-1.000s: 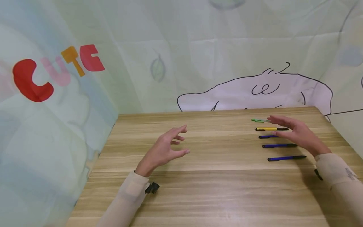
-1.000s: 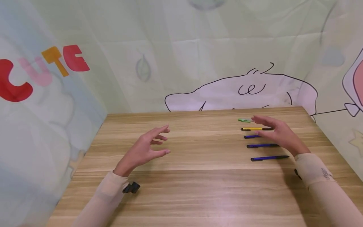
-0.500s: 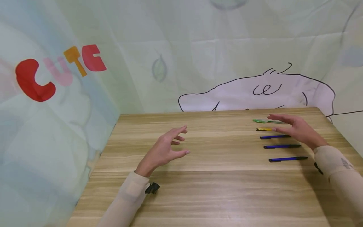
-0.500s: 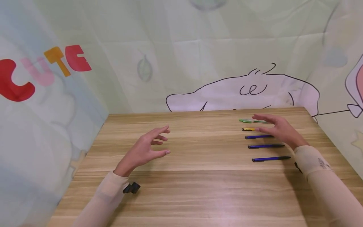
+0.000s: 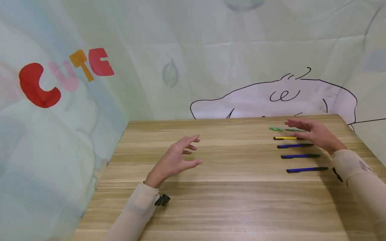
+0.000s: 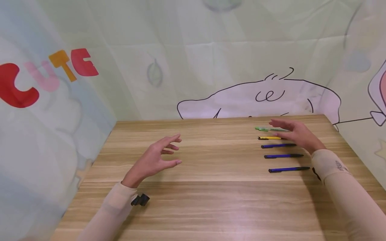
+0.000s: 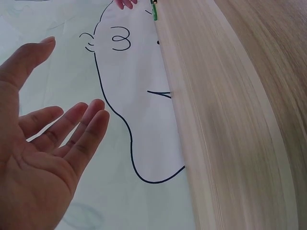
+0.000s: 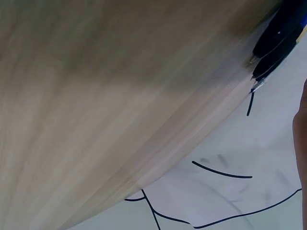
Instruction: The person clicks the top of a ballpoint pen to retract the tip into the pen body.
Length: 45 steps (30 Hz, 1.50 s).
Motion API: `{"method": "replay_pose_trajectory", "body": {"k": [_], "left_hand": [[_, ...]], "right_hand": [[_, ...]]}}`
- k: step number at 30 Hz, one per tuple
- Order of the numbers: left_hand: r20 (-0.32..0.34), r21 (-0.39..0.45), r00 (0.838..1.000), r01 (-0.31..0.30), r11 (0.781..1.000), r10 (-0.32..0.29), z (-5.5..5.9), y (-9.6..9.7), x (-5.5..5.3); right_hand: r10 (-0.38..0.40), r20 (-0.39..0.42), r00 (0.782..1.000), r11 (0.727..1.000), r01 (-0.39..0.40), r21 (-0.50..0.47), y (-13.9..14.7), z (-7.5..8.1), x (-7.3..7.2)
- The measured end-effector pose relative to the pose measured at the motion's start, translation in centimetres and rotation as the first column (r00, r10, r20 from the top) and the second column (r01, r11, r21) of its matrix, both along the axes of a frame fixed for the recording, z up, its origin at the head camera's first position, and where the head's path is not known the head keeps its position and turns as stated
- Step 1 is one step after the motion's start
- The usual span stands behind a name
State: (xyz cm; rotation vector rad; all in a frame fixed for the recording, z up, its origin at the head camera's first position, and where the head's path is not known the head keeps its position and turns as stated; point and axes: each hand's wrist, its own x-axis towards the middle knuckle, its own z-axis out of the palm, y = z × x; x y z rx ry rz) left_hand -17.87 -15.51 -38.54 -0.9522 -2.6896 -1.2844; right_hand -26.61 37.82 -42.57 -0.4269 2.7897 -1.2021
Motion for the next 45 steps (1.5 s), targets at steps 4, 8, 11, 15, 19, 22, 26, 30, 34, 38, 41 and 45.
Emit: {"method": "replay_pose_trajectory", "body": {"k": [4,8,11,15,19,22,26,30,34,38,41,45], "left_hand": [[-0.002,0.001,1.000,0.002,1.000,-0.002,0.0,0.0,0.0],[-0.003,-0.004,1.000,0.002,1.000,-0.003,0.0,0.0,0.0],[0.000,-0.005,1.000,0.003,1.000,-0.003,0.0,0.0,0.0],[0.006,-0.008,1.000,0.004,1.000,-0.004,0.0,0.0,0.0],[0.004,-0.008,1.000,0.004,1.000,-0.004,0.1,0.0,0.1],[0.002,-0.013,1.000,-0.001,1.000,0.001,0.1,-0.1,0.1],[0.005,-0.016,1.000,-0.003,1.000,0.003,0.1,-0.1,0.2],[-0.001,-0.014,1.000,-0.002,1.000,0.002,0.1,-0.2,0.1],[-0.010,-0.009,1.000,0.008,1.000,-0.008,0.0,-0.1,0.1],[-0.001,-0.006,1.000,0.016,1.000,-0.016,0.1,-0.1,0.0],[0.001,-0.007,1.000,0.019,1.000,-0.019,0.1,0.0,0.0],[-0.007,-0.008,1.000,0.021,1.000,-0.021,0.0,0.0,0.0]], "right_hand": [[-0.008,0.019,1.000,1.000,0.008,-0.005,0.4,-0.4,-0.6],[-0.025,0.053,0.998,0.999,0.023,0.030,0.9,-0.6,-1.1],[-0.029,0.075,0.997,0.998,0.024,0.062,1.2,-0.5,-1.5],[-0.003,0.081,0.997,0.996,-0.004,0.089,1.2,-0.5,-2.1],[0.011,0.074,0.997,0.995,-0.019,0.101,1.1,-0.8,-2.5],[0.017,0.077,0.997,0.997,-0.023,0.080,1.2,-1.1,-2.9],[0.014,0.095,0.995,0.997,-0.020,0.068,1.5,-1.6,-3.4],[0.005,0.087,0.996,0.994,-0.014,0.105,1.5,-1.9,-3.9],[0.012,0.069,0.998,0.991,-0.021,0.132,1.6,-2.0,-4.3],[0.032,0.044,0.999,0.988,-0.038,0.150,1.7,-2.3,-4.7],[0.035,0.023,0.999,0.985,-0.039,0.168,1.6,-2.3,-4.7],[0.049,-0.009,0.999,0.979,-0.047,0.200,1.3,-2.1,-4.6]]}}
